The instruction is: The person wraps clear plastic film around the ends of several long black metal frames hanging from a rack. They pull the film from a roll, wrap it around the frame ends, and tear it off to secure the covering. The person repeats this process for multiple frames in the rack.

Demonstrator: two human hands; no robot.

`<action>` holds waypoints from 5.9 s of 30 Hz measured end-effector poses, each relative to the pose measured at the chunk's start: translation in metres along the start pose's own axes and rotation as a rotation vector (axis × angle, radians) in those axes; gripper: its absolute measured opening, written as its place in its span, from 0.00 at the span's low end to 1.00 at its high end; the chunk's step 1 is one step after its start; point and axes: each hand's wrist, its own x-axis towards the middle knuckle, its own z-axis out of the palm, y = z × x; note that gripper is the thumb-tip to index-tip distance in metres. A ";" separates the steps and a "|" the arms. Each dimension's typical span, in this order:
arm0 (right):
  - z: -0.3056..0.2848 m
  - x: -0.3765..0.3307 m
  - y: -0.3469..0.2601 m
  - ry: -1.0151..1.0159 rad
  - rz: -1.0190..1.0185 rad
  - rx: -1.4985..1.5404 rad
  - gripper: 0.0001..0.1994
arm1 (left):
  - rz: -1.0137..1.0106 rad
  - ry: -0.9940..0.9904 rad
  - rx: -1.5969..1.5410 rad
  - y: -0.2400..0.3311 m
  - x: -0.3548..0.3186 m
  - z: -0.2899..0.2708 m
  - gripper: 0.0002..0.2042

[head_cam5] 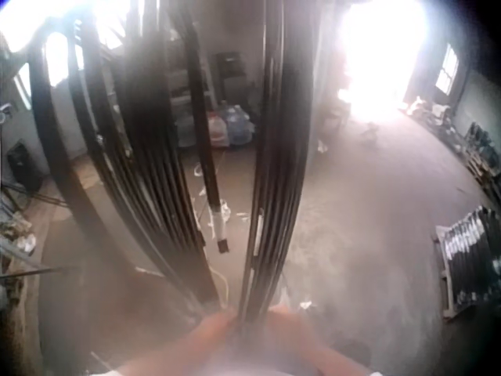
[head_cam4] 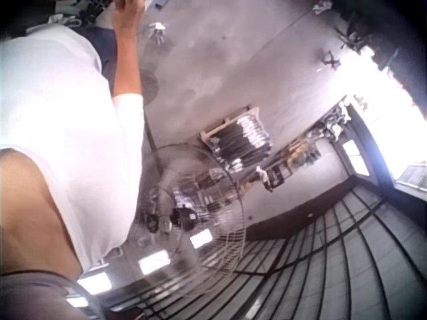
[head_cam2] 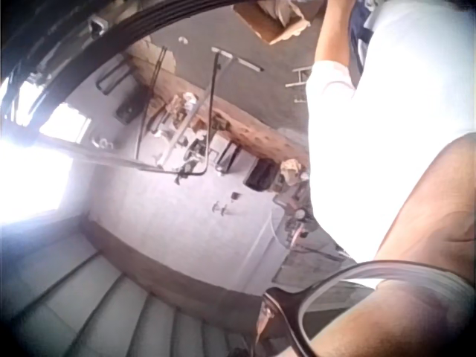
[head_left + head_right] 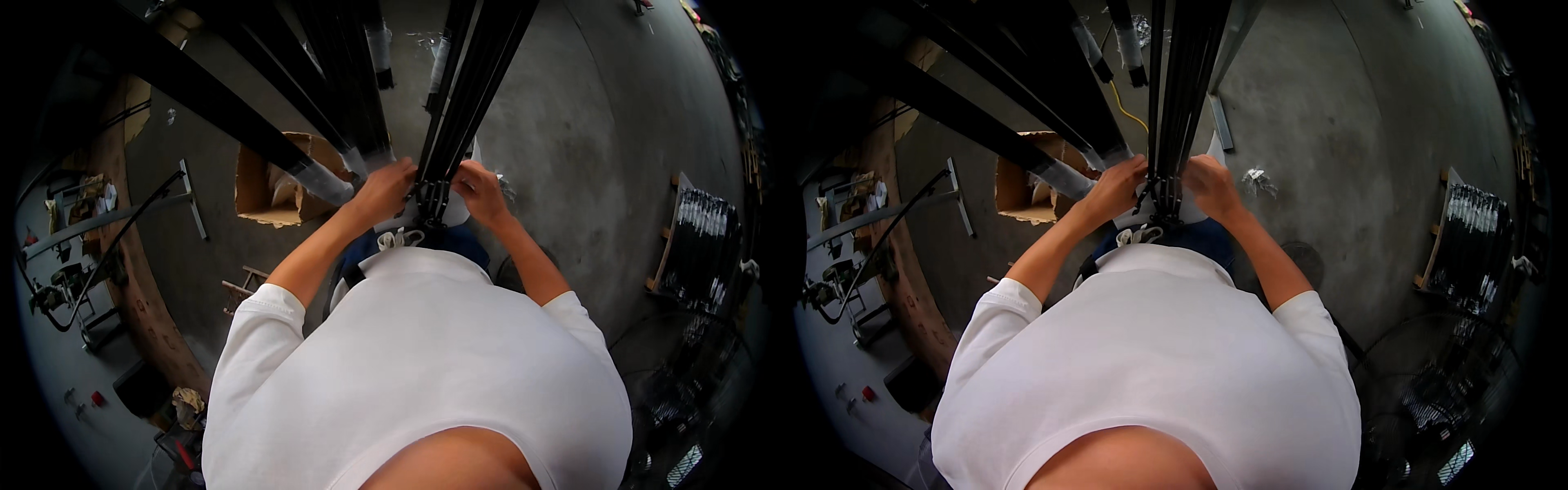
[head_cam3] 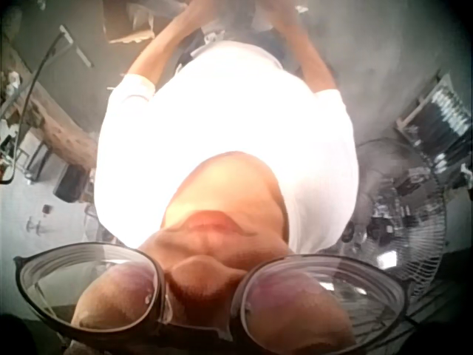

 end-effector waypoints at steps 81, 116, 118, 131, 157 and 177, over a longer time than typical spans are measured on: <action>0.088 -0.045 0.041 -0.005 0.478 1.199 0.16 | -0.722 0.699 -1.015 0.077 0.004 0.054 0.09; -0.032 0.033 0.037 0.275 0.279 -0.107 0.06 | -0.222 -0.198 -1.262 -0.015 0.041 0.065 0.18; -0.103 0.108 -0.050 0.567 0.033 -0.156 0.08 | -0.263 -0.154 -1.291 -0.018 0.040 0.062 0.17; -0.205 0.445 -0.420 0.907 -0.400 -0.137 0.44 | -0.315 0.071 -1.032 -0.006 0.035 0.033 0.11; 0.078 -0.078 -0.057 0.436 0.070 1.712 0.36 | -0.111 0.102 -1.321 0.007 0.006 0.026 0.21; 0.058 -0.072 -0.073 0.138 0.200 1.279 0.42 | 0.204 -0.043 -1.356 0.011 -0.031 0.000 0.31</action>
